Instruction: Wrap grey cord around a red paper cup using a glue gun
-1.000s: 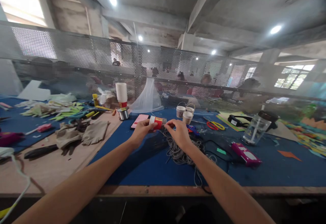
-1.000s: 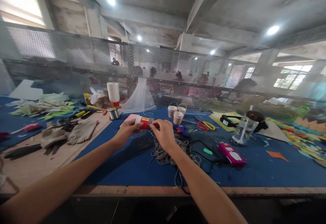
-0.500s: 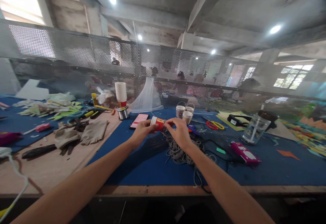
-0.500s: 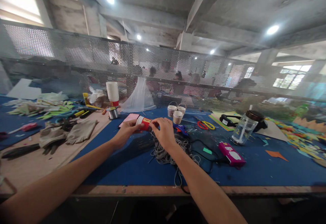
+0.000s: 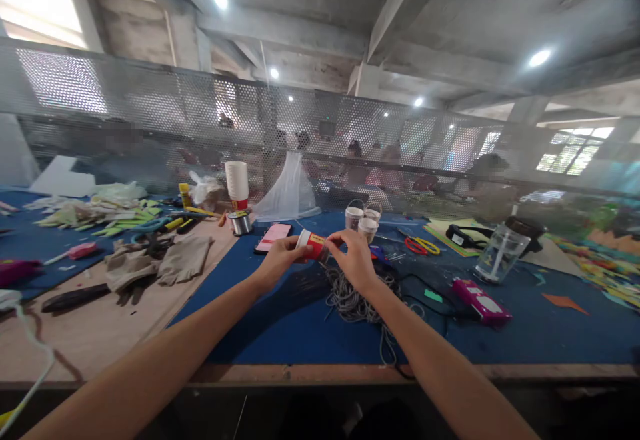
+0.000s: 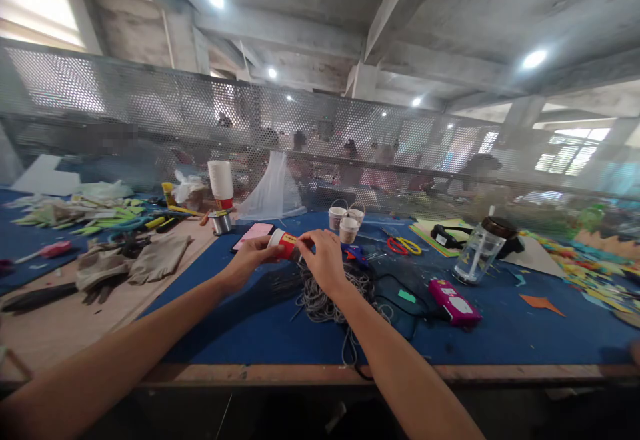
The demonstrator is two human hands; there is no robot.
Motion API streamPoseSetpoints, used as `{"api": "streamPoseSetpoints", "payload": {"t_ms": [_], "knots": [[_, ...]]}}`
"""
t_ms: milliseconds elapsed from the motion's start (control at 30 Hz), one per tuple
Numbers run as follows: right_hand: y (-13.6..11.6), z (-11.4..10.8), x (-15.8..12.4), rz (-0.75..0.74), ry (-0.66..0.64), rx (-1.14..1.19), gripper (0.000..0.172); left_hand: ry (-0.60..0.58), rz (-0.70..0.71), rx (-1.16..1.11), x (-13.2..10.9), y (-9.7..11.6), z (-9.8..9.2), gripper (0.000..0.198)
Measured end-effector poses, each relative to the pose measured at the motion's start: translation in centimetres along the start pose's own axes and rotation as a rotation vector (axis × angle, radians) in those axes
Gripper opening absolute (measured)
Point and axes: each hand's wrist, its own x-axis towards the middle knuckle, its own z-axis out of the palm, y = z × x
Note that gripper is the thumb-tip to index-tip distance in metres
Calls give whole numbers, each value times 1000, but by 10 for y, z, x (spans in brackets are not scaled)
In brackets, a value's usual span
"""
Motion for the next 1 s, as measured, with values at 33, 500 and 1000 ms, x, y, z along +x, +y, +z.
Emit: {"api": "streamPoseSetpoints", "payload": {"t_ms": [33,500,1000], "knots": [[0,0,0,-3,3,0,11,-2,-3,1,0,0,0,34],[4,0,0,9,-7,-6,12,-9,-7,-14,-1,1,1,33],[6,0,1,-1,21,-14,11,-25,-5,-10,0,0,1,35]]}}
